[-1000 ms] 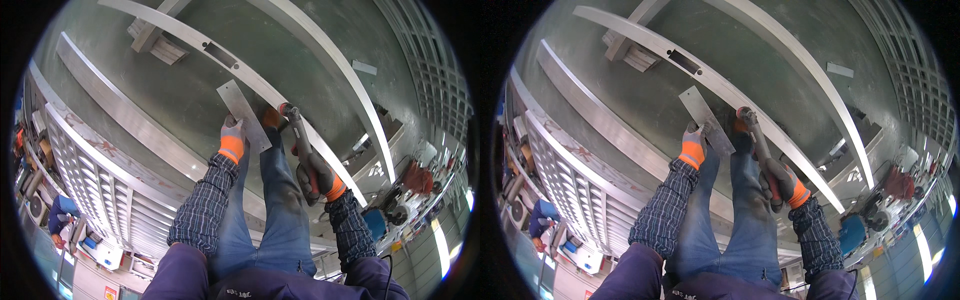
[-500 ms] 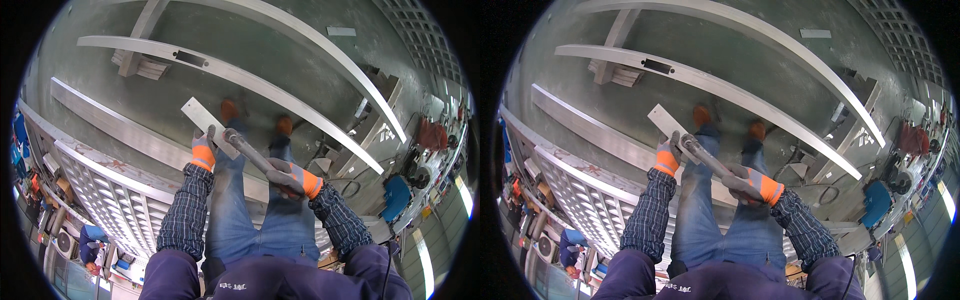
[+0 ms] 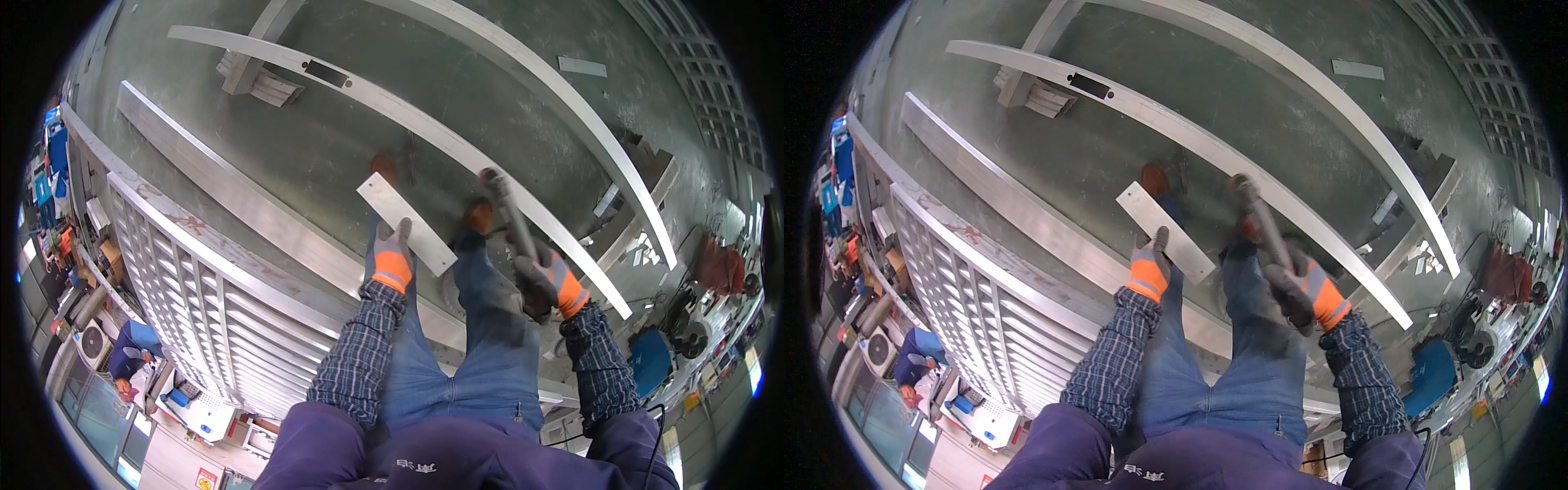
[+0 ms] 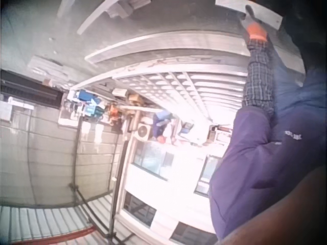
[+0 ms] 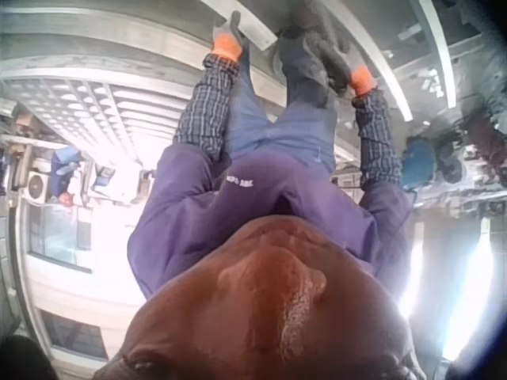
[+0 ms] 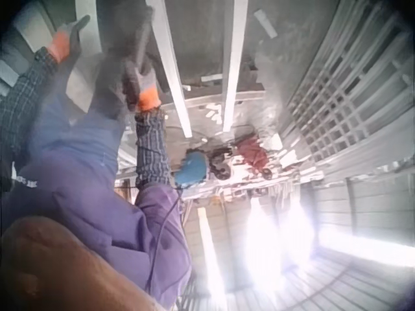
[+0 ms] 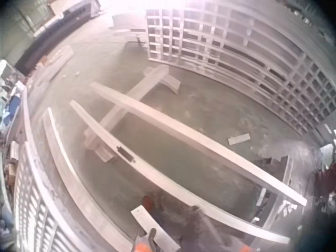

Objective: The person sits on the floor and uses a handheld welding tool to attach small metal plates to a larger curved metal frame. They repeatedly position the plates and weld them in place, moving along the frame to complete multiple attachment points.

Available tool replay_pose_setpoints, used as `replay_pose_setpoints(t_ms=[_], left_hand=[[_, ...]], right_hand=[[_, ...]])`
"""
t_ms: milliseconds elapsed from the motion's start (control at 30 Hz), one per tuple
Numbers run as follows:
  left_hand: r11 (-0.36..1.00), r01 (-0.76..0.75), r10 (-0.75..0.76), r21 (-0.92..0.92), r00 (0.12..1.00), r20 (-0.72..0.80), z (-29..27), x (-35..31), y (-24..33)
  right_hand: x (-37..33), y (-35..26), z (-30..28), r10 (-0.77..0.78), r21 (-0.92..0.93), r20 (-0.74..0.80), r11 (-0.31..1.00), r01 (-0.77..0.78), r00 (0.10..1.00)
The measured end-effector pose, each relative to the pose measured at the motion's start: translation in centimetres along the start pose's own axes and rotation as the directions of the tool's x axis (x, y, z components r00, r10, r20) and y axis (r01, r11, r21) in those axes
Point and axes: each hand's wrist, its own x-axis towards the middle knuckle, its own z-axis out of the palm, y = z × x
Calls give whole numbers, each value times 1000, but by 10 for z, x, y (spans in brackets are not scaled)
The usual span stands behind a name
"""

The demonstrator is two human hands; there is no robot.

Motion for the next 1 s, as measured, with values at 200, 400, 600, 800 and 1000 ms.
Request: replay_pose_setpoints(t_ms=[200,400,600,800,1000], left_hand=[[999,37,-36,-31,999,19,31,5,-5],[932,-237,252,274,968,-20,20,93,-12],[719,-618,646,318,763,24,41,123,62],[252,-793,877,555,430,216,34,110,114],[792,-543,568,-277,823,12,36,75,138]], right_hand=[[92,79,-83,-364,-418,-510,897,146,779],[170,113,-92,-326,-417,-631,908,46,704],[184,127,-86,-427,-592,-590,806,-7,685],[186,139,-89,-475,-644,-563,765,2,676],[187,144,-91,-562,-707,-516,705,49,646]])
